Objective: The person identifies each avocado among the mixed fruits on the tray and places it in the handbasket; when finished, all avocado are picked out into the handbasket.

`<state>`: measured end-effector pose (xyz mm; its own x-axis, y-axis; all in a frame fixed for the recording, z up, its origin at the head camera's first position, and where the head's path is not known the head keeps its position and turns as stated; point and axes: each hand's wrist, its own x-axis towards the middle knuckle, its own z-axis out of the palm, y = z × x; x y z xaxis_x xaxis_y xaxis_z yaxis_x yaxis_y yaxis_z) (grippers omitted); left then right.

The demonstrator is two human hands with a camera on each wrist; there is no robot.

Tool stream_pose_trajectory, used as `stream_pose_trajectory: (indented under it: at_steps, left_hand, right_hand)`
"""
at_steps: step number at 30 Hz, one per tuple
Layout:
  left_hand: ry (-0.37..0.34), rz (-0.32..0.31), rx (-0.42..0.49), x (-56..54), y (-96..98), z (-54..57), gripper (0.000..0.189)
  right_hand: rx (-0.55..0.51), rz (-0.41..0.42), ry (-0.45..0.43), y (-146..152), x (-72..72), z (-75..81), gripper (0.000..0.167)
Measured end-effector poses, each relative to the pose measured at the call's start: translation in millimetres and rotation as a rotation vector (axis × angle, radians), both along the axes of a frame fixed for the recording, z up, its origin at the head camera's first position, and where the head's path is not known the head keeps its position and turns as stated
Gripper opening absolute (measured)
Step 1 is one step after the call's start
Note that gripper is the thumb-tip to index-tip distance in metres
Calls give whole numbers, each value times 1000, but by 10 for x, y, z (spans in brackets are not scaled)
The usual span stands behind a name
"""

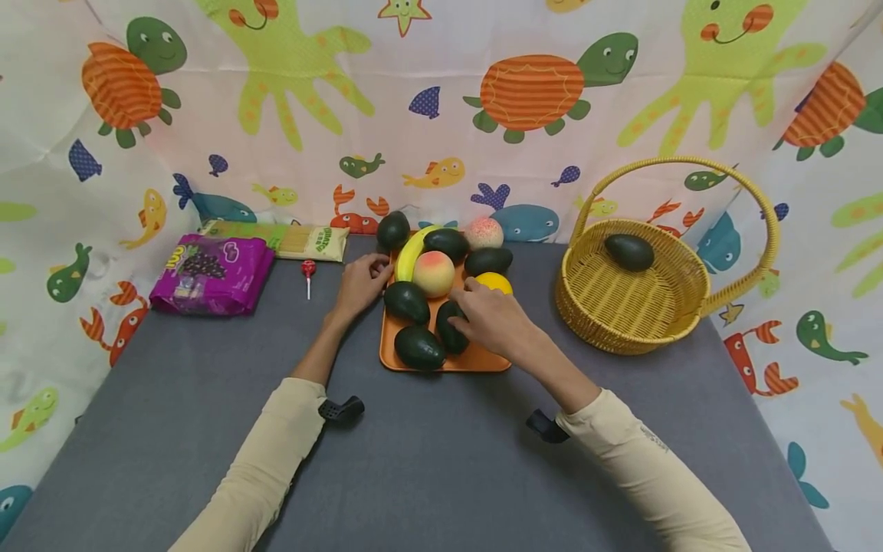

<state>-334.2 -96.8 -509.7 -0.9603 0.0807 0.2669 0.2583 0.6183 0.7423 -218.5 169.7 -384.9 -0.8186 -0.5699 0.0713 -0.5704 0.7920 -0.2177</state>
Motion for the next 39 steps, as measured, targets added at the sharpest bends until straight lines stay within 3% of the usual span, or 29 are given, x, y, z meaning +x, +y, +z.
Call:
stream_pose_trajectory:
  at_steps: [5, 15, 26, 39]
  left_hand:
    - [11, -6, -4, -14, -9, 7, 32]
    - [10, -10, -4, 9, -10, 21, 32]
    - [1, -8, -7, 5, -19, 32, 32]
    - [4, -20, 7, 23, -15, 12, 32]
  right_hand:
    - [32, -4, -11, -54, -44, -36, 47]
    - [81, 14, -39, -127, -80, -123, 52]
    - [-14, -12, -94, -161, -45, -134, 52]
    - [-96, -138, -126, -77, 29, 311, 55]
